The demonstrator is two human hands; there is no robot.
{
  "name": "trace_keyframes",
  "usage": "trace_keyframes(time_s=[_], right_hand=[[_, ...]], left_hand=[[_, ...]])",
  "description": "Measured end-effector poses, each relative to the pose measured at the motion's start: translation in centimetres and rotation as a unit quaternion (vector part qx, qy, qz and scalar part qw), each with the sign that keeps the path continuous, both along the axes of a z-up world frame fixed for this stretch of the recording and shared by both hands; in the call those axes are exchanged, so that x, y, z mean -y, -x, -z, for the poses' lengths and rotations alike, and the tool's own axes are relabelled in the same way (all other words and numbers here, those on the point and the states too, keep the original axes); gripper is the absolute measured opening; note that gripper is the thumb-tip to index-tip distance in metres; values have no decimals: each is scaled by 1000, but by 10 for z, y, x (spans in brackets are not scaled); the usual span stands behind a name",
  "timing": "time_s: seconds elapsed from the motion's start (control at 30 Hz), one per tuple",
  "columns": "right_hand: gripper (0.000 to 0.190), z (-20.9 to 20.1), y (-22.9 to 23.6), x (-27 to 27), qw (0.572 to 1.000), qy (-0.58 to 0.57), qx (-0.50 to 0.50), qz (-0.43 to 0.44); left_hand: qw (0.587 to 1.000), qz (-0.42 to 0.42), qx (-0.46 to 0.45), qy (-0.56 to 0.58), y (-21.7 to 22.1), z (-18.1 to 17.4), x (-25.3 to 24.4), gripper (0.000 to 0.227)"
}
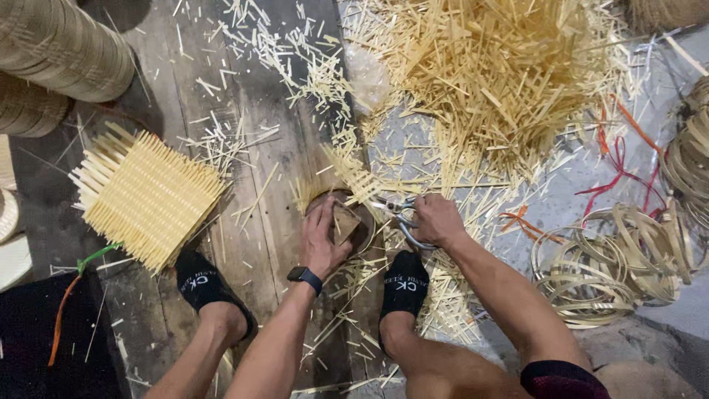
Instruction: The person trims bamboo strips using scissors and attaches them to a circular bamboo frame to form the base of a basket.
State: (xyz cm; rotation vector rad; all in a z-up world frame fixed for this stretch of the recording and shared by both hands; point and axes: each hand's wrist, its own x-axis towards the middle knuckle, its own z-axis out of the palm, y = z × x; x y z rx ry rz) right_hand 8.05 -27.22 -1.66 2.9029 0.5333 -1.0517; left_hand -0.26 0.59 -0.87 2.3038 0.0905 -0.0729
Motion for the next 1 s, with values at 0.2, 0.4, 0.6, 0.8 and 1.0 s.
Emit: trace_keyframes(time_s=[0.2, 0.4, 0.6, 0.8, 1.0], right_hand=[[55, -10, 18, -14, 991, -54, 119, -8], [40, 8, 13, -6, 997, -2, -47, 64], [52, 11, 3, 2, 993, -40, 101, -41], [46, 11, -3, -6, 1000, 25, -1, -18], [47, 13, 2, 11, 990, -20, 117, -74]], left_hand=[[997, -54, -32, -35, 7, -7, 16, 105], [999, -41, -15, -19, 7, -11, 15, 104], [998, 35, -59, 11, 1, -16, 1, 107], [982, 3, -132, -137, 1, -36, 14, 100], [987, -139, -72, -24, 0, -33, 38, 74]])
